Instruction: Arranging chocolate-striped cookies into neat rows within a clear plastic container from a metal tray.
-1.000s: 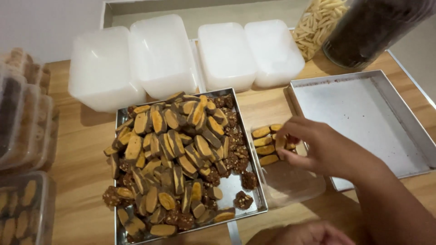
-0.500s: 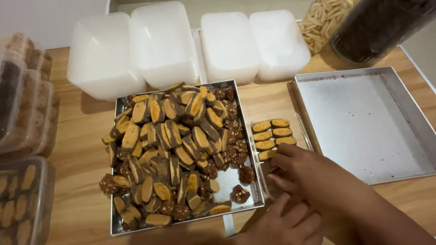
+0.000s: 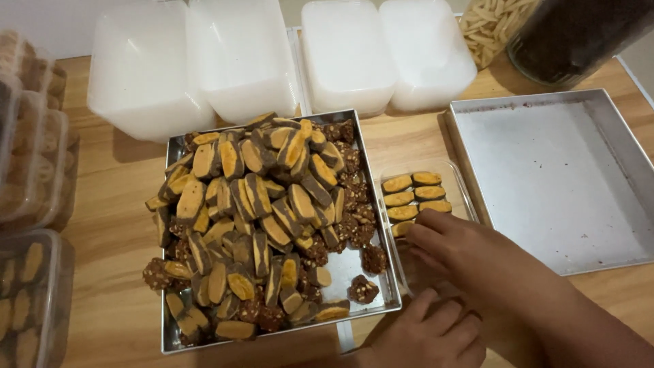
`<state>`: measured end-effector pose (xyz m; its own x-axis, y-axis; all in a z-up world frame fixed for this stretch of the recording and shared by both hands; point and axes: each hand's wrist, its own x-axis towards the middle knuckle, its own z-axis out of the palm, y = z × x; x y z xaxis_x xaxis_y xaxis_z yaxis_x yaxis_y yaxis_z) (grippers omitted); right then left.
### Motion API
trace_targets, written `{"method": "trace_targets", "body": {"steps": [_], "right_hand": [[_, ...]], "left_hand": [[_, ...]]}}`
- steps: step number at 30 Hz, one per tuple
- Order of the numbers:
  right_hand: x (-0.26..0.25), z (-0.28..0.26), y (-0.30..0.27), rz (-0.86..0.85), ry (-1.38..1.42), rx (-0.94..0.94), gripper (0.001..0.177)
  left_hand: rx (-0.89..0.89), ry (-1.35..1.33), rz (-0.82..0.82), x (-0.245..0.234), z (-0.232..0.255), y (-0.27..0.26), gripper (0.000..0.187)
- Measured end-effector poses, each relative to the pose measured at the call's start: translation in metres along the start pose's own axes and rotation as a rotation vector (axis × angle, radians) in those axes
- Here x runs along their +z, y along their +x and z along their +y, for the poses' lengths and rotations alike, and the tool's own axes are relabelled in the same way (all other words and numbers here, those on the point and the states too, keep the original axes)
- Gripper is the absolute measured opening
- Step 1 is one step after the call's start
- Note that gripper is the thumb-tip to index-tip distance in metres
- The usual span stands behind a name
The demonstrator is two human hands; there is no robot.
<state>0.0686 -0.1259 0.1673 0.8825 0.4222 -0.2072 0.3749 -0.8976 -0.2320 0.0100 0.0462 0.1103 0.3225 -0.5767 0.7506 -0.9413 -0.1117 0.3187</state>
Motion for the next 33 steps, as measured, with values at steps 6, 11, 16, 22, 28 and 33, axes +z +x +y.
{"method": "trace_targets", "body": {"steps": [6, 11, 16, 22, 28, 33], "right_hand": [[0.001, 0.003, -0.001, 0.090, -0.033, -0.067, 0.007], [0.003, 0.005, 0.000, 0.092, -0.036, -0.156, 0.012], [0.008, 0.008, 0.000, 0.106, -0.071, -0.158, 0.012], [0.001, 0.002, -0.001, 0.095, -0.064, -0.120, 0.017], [-0.016, -0.016, 0.002, 0.376, -0.025, -0.311, 0.008], [-0.030, -0.047, 0.003, 0.519, 0.055, -0.375, 0.014]], "left_hand": [[0.018, 0.080, 0.007, 0.002, -0.002, 0.001, 0.022], [0.006, 0.145, 0.042, 0.003, -0.001, 0.002, 0.022], [-0.002, 0.119, 0.064, 0.004, -0.001, 0.002, 0.022], [0.001, 0.096, 0.059, -0.002, -0.001, 0.004, 0.023], [-0.060, 0.090, 0.004, -0.005, 0.005, 0.002, 0.020], [-0.115, 0.062, -0.013, 0.013, 0.008, -0.015, 0.023]]}}
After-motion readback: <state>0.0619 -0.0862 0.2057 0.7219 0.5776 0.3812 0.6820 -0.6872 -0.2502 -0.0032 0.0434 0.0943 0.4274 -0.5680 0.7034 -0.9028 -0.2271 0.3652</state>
